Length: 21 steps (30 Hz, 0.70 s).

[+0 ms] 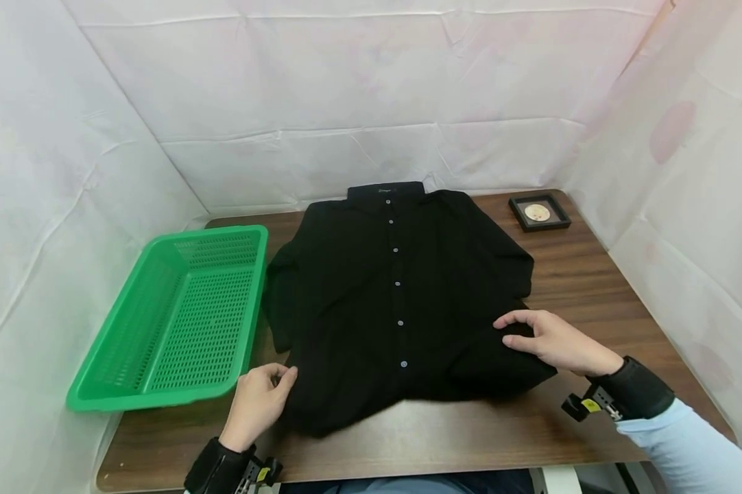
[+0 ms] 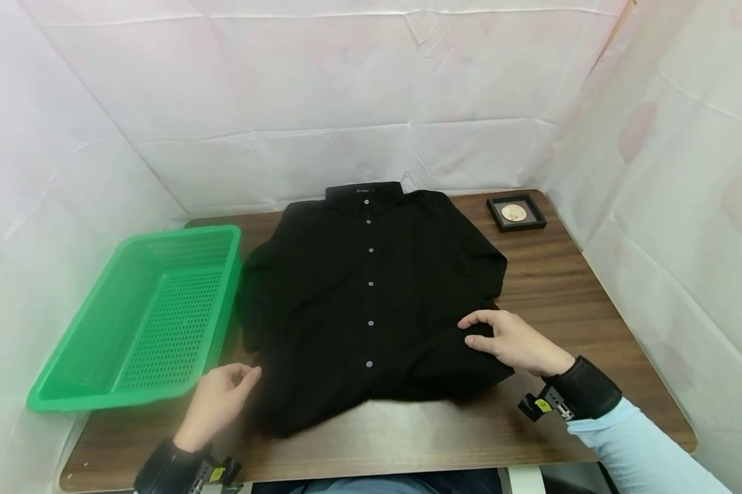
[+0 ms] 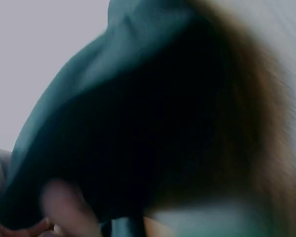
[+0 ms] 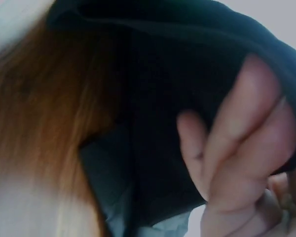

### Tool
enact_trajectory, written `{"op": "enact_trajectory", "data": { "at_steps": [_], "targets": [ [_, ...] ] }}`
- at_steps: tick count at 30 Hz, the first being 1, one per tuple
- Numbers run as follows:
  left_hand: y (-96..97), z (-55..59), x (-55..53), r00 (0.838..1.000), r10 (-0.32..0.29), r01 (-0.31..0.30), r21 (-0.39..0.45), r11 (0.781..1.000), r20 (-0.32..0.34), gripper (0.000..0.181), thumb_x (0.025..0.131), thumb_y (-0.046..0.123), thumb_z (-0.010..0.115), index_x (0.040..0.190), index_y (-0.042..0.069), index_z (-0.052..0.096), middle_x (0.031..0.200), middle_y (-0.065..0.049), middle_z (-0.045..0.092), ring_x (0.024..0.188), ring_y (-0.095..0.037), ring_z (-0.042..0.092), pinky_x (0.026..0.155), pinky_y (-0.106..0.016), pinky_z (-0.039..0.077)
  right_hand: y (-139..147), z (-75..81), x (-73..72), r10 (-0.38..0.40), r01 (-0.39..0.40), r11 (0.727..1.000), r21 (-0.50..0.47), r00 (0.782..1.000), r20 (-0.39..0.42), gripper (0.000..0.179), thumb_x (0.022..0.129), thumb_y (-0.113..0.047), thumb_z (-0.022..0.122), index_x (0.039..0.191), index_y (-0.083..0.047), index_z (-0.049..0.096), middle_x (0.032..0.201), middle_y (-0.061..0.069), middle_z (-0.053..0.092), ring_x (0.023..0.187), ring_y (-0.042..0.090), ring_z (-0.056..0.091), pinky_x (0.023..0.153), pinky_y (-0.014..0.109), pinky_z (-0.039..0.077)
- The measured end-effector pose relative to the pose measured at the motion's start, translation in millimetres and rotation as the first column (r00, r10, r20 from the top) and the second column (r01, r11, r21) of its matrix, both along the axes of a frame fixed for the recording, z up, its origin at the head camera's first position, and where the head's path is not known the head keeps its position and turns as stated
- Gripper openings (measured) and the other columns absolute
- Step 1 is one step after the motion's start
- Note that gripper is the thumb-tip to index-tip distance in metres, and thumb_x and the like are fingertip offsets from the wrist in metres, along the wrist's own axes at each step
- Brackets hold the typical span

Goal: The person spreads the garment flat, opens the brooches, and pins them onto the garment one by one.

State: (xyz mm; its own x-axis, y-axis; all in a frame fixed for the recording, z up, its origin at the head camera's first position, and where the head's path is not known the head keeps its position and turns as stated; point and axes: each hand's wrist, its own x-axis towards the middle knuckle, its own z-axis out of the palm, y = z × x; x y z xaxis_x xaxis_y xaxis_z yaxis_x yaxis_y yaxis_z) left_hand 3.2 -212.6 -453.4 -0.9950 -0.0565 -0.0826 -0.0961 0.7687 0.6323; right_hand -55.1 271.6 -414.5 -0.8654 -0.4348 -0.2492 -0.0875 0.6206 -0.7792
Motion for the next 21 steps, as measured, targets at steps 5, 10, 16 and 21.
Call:
{"op": "enact_trajectory", "data": {
  "at_steps": [5, 10, 16, 21],
  "targets": [
    [-0.1, -23.7, 1.6, 0.999, -0.049, 0.051, -0.089, 0.995, 0.023, 0.015, 0.092, 0.022, 0.066, 0.080, 0.013, 0.065, 0.053, 0.003, 0.044, 0.047, -0.012, 0.041, 0.048, -0.027, 0.034, 5, -14.5, 4.4, 0.086, -0.086, 0.995, 0.051, 0.996, 0.000, 0.036, 0.097, -0.032, 0.058, 0.125, -0.009, 0.059, 0.129, 0.015, 0.054, 0.100, 0.024, 0.050, 0.076, 0.025, 0.042],
    [0.7, -37.2, 4.7, 0.995, -0.091, 0.094, -0.067, 0.993, 0.047, 0.019, 0.090, 0.026, 0.068, 0.097, 0.009, 0.063, 0.072, 0.000, 0.054, 0.056, -0.013, 0.045, 0.058, -0.032, 0.041, 7, -25.1, 10.8, 0.228, -0.230, 0.973, 0.027, 0.972, 0.053, 0.044, 0.097, -0.032, 0.059, 0.135, -0.011, 0.051, 0.131, 0.015, 0.052, 0.100, 0.024, 0.057, 0.078, 0.025, 0.046],
    [-0.8, -37.2, 7.8, 0.984, -0.178, 0.176, 0.123, 0.977, 0.002, 0.052, 0.087, 0.015, 0.072, 0.133, 0.009, 0.049, 0.126, -0.006, 0.051, 0.108, -0.023, 0.055, 0.092, -0.046, 0.043, 4, -29.5, 14.4, 0.406, -0.403, 0.914, -0.047, 0.911, 0.077, 0.059, 0.092, -0.027, 0.066, 0.145, -0.017, 0.041, 0.140, 0.015, 0.044, 0.102, 0.018, 0.052, 0.077, 0.024, 0.044],
    [7.1, -29.8, 4.4, 0.958, -0.264, 0.284, 0.236, 0.929, -0.112, 0.060, 0.087, -0.006, 0.063, 0.140, 0.012, 0.042, 0.140, 0.000, 0.041, 0.134, -0.020, 0.036, 0.103, -0.050, 0.035, 3, -28.5, 10.9, 0.401, -0.401, 0.911, -0.096, 0.916, -0.020, 0.028, 0.095, -0.016, 0.062, 0.122, -0.015, 0.059, 0.123, 0.007, 0.058, 0.107, 0.017, 0.054, 0.083, 0.024, 0.044]
  ]
}}
